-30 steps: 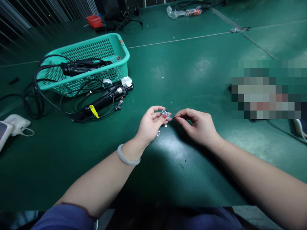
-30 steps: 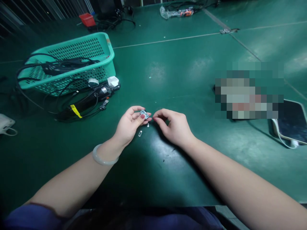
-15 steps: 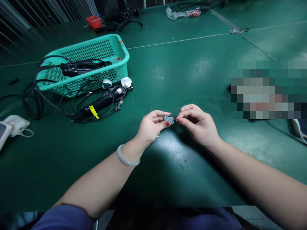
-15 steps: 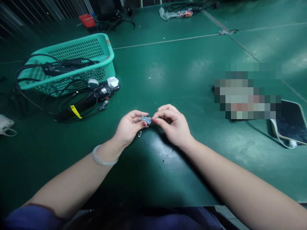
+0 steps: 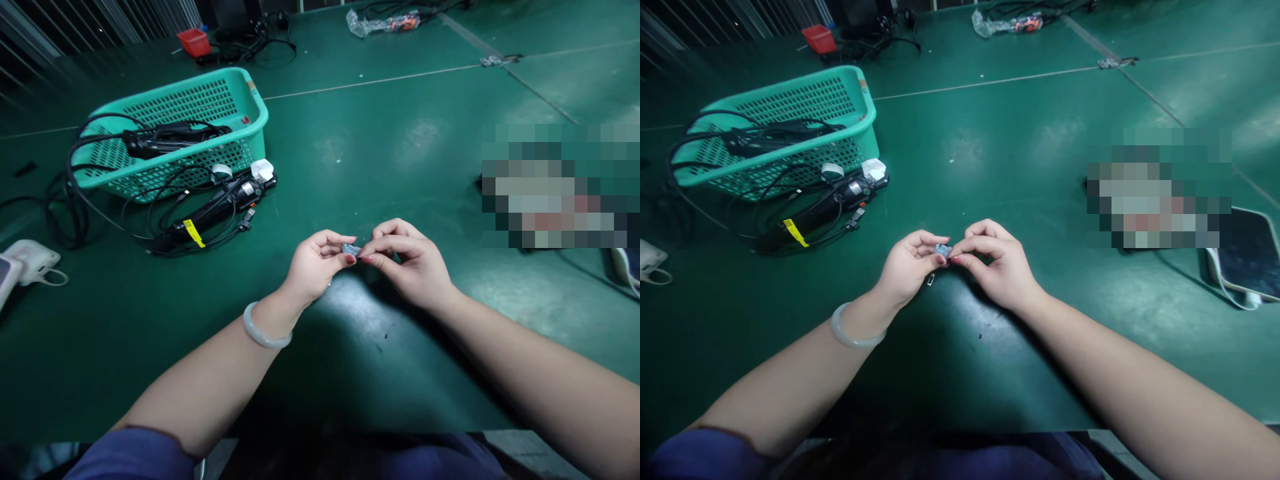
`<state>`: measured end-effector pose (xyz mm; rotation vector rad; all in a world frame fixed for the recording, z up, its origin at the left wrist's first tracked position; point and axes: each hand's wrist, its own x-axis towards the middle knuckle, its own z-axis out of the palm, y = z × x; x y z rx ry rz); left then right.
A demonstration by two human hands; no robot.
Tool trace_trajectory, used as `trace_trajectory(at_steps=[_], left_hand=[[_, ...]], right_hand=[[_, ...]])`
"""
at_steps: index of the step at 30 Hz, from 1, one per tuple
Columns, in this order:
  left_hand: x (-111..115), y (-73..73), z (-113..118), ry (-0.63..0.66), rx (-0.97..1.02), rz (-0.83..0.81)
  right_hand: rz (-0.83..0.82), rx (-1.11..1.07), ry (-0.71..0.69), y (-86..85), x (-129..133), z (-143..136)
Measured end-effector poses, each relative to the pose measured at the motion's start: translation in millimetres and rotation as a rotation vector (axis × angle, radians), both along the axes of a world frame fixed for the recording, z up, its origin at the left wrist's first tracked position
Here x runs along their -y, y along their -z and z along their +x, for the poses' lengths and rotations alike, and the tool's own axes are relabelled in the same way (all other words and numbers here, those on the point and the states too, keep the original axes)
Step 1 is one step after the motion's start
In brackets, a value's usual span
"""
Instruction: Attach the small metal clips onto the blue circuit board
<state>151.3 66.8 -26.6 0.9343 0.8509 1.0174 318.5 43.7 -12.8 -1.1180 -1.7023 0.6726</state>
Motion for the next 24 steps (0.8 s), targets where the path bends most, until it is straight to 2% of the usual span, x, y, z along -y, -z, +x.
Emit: trace_trajectory(at_steps=[4, 13, 15, 19, 21, 24], left_hand=[[0, -0.4, 0, -0.018, 0.014, -0.014], [-1, 2.4, 0, -0.042, 0.065, -0.027], [-2, 2.1, 0, -0.095, 0.096, -0.056], [-4, 0.4, 0, -0.221, 0.127, -0.091], [-4, -0.8, 1, -0.257, 0.135, -0.102], [-5, -2.8, 2, -0.276, 0.145, -0.115]], right_hand=[[0.04, 0.053, 0.004, 0.5, 2, -2], [0.066, 0.115, 0.121, -3.4, 6, -2], [0.102, 0.173, 0.08, -3.1, 8, -3], [0.113, 0.464, -0.138, 3.5, 14, -11], [0.082, 0.611, -0.168, 8.2, 15, -17], [0.054, 0.708, -0.166, 13.5, 14, -27]])
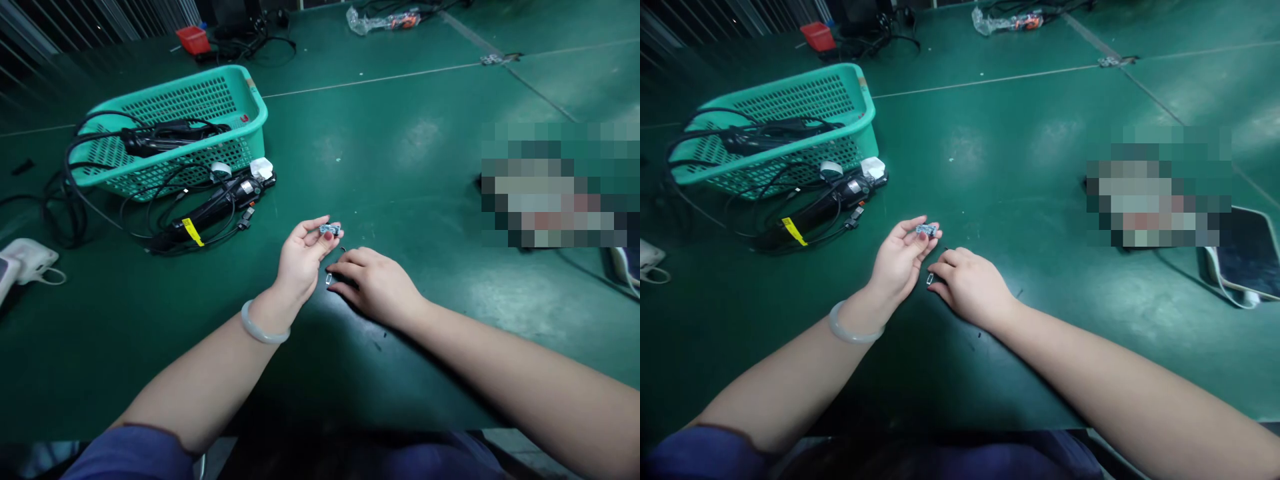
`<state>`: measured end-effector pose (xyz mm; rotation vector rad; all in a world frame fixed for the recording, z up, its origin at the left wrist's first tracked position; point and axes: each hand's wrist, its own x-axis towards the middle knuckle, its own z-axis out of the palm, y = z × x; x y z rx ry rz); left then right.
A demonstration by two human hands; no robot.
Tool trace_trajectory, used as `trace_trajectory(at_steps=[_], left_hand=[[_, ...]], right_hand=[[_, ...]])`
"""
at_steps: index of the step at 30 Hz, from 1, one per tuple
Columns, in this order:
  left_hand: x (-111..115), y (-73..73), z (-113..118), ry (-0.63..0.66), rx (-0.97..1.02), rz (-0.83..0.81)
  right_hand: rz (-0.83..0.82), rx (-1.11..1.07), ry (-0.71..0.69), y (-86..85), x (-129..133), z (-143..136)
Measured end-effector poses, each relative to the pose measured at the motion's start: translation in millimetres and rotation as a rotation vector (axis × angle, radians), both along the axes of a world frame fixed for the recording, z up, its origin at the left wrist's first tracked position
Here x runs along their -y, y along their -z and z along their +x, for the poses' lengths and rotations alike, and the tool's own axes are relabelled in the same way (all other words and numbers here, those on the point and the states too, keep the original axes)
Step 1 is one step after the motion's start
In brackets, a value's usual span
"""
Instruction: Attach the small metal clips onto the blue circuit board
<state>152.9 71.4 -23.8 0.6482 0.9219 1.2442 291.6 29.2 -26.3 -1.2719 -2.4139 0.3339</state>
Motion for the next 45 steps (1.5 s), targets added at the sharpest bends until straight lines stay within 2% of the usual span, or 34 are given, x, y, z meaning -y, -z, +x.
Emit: trace_trajectory(at_steps=[5, 12, 20, 28, 36, 40, 45], left_hand=[[0, -0.9, 1, 0.0, -0.012, -0.003], [-1, 2.0, 0, 0.013, -0.031, 0.012], [-1, 1.2, 1, 0.011, -0.016, -0.007], [0, 3.8, 0, 0.028, -0.03, 0.006], [0, 5.8, 0, 0.064, -0.057, 0.031], [0, 7.1, 0, 0.076, -0.082, 0.06], [3, 6.6, 0, 0.139, -0.143, 0.088]], right_hand=[[-0.012, 0.078, 0.01, 1.2, -4, -6], [0.004, 0.098, -0.02, -2.3, -7, 10], [-0.015, 0.102, 0.028, -5.6, 2, 6], [-0.02, 0.121, 0.098, -8.9, 2, 18], [0.055, 0.238, 0.045, -4.7, -1, 15], [0.136, 0.161, 0.075, -11.7, -3, 24], [0.286, -0.045, 0.193, -25.3, -8, 34]])
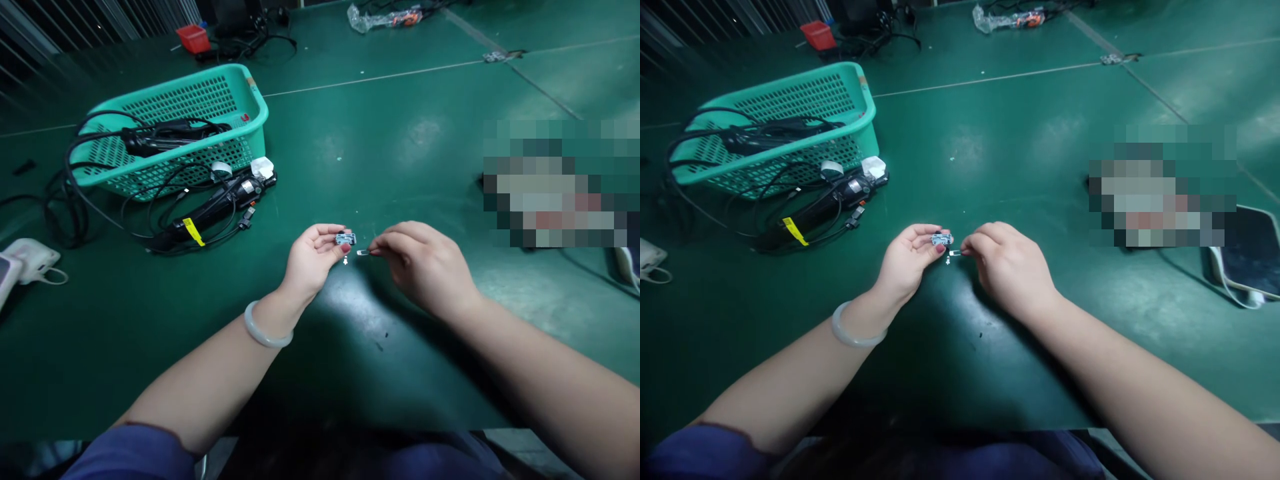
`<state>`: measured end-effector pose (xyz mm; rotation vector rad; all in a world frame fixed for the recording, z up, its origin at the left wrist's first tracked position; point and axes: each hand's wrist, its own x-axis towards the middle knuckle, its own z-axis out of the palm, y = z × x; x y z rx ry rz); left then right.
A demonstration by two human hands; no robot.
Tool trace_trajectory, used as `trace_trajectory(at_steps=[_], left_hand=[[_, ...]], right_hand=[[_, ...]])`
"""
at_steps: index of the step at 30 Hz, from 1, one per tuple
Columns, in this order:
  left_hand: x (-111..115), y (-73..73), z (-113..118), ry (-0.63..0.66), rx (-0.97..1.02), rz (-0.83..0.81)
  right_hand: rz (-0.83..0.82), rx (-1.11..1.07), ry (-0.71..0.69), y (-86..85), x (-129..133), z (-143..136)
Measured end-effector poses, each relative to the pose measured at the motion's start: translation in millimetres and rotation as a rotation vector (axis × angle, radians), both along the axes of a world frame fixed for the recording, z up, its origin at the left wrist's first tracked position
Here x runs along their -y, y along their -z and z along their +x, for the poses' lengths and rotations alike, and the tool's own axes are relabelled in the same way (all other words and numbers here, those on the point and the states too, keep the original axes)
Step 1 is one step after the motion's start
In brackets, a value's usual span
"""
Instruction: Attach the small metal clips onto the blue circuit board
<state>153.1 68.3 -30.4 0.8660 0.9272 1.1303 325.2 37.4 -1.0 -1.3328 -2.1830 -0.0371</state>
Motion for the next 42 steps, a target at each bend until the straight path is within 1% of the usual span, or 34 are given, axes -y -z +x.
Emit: trace_trajectory(at_steps=[3, 8, 18, 23, 26, 28, 31, 33, 35, 39, 42], left_hand=[[3, -1.1, 1, 0.053, -0.038, 0.0], [5, -1.6, 2, 0.104, -0.067, 0.022], [4, 0.8, 2, 0.109, -0.057, 0.04], [5, 0.5, 1, 0.109, -0.04, 0.04], [4, 0.0, 1, 0.072, -0.027, 0.027], [2, 0.0, 1, -0.002, -0.004, 0.022], [0, 1.0, 0, -0.117, 0.054, 0.02], [-2, 1.7, 0, -0.156, 0.082, 0.011], [-2, 2.2, 0, -0.172, 0.093, 0.002], [-2, 2.4, 1, -0.163, 0.092, -0.002], [-2, 2.1, 1, -0.151, 0.087, 0.004]], right_hand=[[0.02, 0.007, 0.031, -3.5, -3, -2], [0.012, 0.078, 0.053, -2.8, -5, -9], [0.069, 0.146, 0.051, -2.6, -5, -10], [0.062, 0.152, 0.061, -3.9, -5, -12], [0.052, 0.143, 0.091, -5.4, -5, -9], [0.02, 0.158, 0.125, -5.2, -6, -4], [-0.119, 0.271, 0.123, -2.4, -6, 4], [-0.248, 0.36, 0.089, -0.4, -6, 5], [-0.31, 0.386, 0.064, 0.6, -6, 3], [-0.239, 0.285, 0.026, 3.2, -5, -11], [-0.238, 0.245, -0.003, 8.6, -7, -20]])
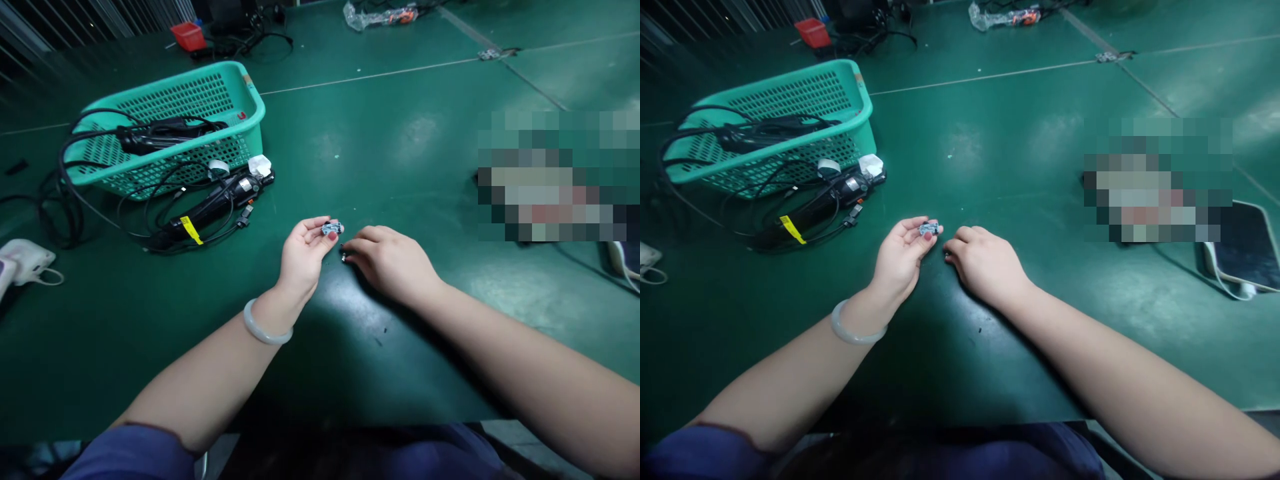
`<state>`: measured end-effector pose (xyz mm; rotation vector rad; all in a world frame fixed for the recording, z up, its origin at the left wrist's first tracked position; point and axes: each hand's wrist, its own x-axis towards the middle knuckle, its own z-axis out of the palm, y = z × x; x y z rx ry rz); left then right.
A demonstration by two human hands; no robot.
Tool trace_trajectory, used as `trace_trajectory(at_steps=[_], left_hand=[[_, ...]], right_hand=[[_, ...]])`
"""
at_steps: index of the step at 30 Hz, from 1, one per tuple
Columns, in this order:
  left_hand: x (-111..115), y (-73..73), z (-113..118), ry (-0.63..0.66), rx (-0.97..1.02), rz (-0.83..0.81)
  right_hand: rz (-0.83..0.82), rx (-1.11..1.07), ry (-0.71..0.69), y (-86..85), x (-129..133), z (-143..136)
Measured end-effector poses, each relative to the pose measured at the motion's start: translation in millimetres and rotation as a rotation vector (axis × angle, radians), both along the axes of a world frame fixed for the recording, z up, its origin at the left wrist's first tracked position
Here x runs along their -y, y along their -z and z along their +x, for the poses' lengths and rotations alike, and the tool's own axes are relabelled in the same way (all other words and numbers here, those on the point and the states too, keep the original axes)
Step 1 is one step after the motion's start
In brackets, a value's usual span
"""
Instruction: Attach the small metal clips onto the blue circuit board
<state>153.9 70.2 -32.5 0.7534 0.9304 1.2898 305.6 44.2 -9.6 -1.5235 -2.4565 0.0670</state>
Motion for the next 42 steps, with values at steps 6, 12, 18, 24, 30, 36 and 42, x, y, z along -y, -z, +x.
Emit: trace_trajectory(at_steps=[6, 12, 18, 24, 30, 36, 42], left_hand=[[0, -0.7, 0, 0.02, -0.024, -0.001], [1, 0.4, 0, 0.032, -0.018, 0.008], [0, 0.8, 1, 0.036, -0.027, 0.007], [1, 0.1, 0, 0.048, -0.039, 0.002], [3, -2.0, 1, 0.074, -0.055, 0.007], [8, -4.9, 3, 0.147, -0.101, -0.005], [9, -4.3, 3, 0.165, -0.127, 0.004]], right_hand=[[-0.058, 0.034, 0.01, 8.0, -7, -2], [-0.06, 0.054, 0.006, 4.1, -7, 2], [-0.039, 0.067, -0.005, 3.2, -5, -2], [-0.068, 0.086, -0.022, 6.1, -5, 0], [0.023, -0.468, 0.059, -1.4, -4, 7], [0.05, -0.725, 0.108, -4.9, -4, 1], [0.036, -0.713, 0.128, -5.0, -3, -2]])
